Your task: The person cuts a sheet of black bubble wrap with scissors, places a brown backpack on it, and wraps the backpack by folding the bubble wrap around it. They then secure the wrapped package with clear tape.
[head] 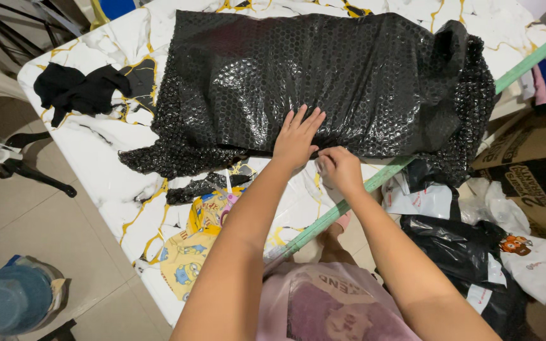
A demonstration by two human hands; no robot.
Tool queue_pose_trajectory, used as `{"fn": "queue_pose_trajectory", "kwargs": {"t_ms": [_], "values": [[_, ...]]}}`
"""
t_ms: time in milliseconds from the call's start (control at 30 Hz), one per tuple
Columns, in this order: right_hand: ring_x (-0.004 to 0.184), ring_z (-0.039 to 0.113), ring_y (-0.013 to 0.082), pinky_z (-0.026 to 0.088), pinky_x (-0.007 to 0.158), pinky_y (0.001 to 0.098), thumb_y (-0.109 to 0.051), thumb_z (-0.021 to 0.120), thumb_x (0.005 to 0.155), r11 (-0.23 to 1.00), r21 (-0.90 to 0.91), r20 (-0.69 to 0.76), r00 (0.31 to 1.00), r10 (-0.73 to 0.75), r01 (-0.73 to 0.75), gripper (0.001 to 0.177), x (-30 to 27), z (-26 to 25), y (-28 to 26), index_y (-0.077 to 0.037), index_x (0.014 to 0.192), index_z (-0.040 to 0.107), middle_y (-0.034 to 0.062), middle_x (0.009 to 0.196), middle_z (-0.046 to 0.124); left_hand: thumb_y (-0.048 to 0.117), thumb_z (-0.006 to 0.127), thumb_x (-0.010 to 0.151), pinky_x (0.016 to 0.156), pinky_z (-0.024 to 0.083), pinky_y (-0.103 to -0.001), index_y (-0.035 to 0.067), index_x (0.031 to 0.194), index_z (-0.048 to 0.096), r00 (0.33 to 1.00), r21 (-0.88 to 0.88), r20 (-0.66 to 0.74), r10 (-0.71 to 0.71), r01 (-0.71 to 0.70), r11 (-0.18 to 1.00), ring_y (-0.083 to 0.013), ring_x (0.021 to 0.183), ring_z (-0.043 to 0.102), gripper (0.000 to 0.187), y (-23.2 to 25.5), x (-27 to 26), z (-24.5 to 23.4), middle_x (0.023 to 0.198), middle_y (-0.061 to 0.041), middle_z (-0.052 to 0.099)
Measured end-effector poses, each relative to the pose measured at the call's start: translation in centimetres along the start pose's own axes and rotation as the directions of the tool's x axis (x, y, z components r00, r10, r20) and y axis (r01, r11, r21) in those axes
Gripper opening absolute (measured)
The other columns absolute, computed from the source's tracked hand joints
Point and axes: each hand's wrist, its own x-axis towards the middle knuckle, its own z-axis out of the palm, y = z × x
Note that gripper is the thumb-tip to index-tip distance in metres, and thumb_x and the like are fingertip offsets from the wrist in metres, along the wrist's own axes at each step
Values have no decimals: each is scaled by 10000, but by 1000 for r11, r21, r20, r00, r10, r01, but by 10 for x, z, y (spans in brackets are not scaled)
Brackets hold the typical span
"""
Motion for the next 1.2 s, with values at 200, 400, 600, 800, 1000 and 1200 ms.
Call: {"fn": "queue_pose_trajectory", "kwargs": {"t_ms": [200,400,600,800,1000,1200], "values": [[788,735,291,567,714,373,-98,723,897,987,74,-3,990,144,-143,119,11,12,13,-29,992,746,154,911,752,357,797,813,1266,145,-497,185,1608,275,1000,39,17,-5,4,999,-294,1553,202,966,-2,3,8,1664,-1,299],[692,733,299,575,674,380,-179,785,857,974,-75,117,968,223,-215,132,35,17,28,-63,920,777,147,800,743,363,795,824,1278,143,-499,193,1610,271,1000,2,-5,-7,7,1000,-288,1560,202,960,-2,3,10,1667,5,295],[661,731,256,568,697,358,-263,739,930,815,-261,265,774,575,-517,285,66,18,28,-16,795,782,159,700,742,346,791,827,1274,131,-486,200,1615,246,999,8,31,-35,34,999,-280,1556,191,969,-1,3,7,1669,12,278],[559,724,204,599,509,323,-133,671,855,694,-106,391,612,688,-712,179,78,8,16,-3,773,763,123,667,730,333,799,819,1283,128,-477,208,1613,239,999,-7,20,-48,48,999,-272,1564,185,980,1,2,7,1673,21,275],[474,580,164,467,450,317,-190,771,814,544,-14,311,514,800,-839,204,71,9,5,-10,717,766,99,623,668,315,814,805,1285,132,-480,198,1609,259,999,-37,5,-41,41,998,-278,1560,200,984,-1,2,5,1663,17,294],[543,640,199,514,552,355,-371,848,763,580,-205,316,507,802,-789,334,75,-4,7,-49,702,786,91,616,683,312,810,804,1280,137,-492,186,1599,277,999,-54,9,-36,37,998,-290,1554,209,965,2,1,-1,1658,4,302]]}}
